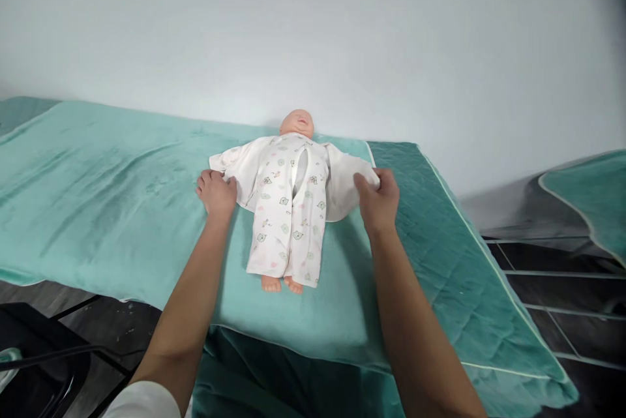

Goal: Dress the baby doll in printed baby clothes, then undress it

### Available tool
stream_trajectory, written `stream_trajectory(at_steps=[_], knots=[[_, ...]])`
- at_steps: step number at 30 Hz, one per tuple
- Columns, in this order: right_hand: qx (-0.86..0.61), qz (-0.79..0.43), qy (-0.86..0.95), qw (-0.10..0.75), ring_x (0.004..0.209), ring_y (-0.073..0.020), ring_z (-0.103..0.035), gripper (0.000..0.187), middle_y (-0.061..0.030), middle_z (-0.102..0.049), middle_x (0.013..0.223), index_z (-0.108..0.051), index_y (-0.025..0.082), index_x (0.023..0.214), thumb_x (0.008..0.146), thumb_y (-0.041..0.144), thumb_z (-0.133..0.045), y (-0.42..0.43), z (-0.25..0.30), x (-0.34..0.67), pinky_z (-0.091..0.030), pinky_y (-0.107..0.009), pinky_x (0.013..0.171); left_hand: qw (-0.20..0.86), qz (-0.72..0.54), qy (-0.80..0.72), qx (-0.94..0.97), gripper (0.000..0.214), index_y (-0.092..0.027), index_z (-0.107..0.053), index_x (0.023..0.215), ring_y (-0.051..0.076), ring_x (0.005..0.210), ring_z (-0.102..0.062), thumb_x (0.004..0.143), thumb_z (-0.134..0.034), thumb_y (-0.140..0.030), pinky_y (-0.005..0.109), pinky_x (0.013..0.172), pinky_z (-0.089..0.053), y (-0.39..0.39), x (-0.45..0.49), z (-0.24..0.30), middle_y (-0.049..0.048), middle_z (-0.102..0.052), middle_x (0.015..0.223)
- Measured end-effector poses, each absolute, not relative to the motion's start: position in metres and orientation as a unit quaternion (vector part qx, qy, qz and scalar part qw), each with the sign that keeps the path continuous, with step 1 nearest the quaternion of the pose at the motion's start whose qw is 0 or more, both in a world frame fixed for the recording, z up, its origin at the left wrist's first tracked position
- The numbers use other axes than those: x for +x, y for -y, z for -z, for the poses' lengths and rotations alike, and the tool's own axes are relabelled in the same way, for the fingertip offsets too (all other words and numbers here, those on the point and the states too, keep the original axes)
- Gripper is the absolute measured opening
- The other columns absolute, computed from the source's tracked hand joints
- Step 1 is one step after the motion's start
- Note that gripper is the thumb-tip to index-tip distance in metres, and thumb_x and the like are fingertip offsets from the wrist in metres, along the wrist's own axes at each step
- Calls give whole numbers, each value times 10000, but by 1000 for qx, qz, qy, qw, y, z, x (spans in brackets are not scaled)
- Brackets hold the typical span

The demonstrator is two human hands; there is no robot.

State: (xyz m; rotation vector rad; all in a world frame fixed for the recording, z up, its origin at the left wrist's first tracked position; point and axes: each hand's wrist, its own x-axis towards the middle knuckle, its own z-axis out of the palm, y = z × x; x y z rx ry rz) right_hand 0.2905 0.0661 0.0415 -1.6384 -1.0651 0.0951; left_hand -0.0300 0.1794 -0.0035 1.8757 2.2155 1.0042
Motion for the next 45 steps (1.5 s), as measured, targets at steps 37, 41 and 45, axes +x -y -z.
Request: stream_trajectory(at_steps=[37, 41, 45], knots=[[-669, -246, 477, 514, 734, -177, -574, 146, -3, -677, 781, -655, 213, 802, 808, 358, -655, -182, -68, 250, -419, -316, 712, 378, -411, -432, 708, 249, -234, -641, 1132, 186, 1154, -680, 936, -493, -197, 347, 1041, -497, -207, 74, -92, 40, -746, 1216], [-602, -307, 437, 594, 722, -155, -568, 160, 11, -673, 775, -683, 205, 824, 773, 357, -690, -184, -63, 251, -438, -297, 704, 366, -406, -441, 712, 209, -212, -693, 1035, 192, 1119, -686, 902, -536, -174, 321, 1003, -503, -217, 91, -108, 45, -759, 1170], [-547, -367, 402, 636, 700, -144, -569, 208, 8, -685, 784, -728, 204, 865, 756, 380, -732, -186, -61, 251, -460, -285, 676, 328, -371, -494, 714, 168, -193, -740, 957, 216, 962, -693, 881, -599, -245, 346, 922, -517, -232, 101, -105, 61, -776, 1028]])
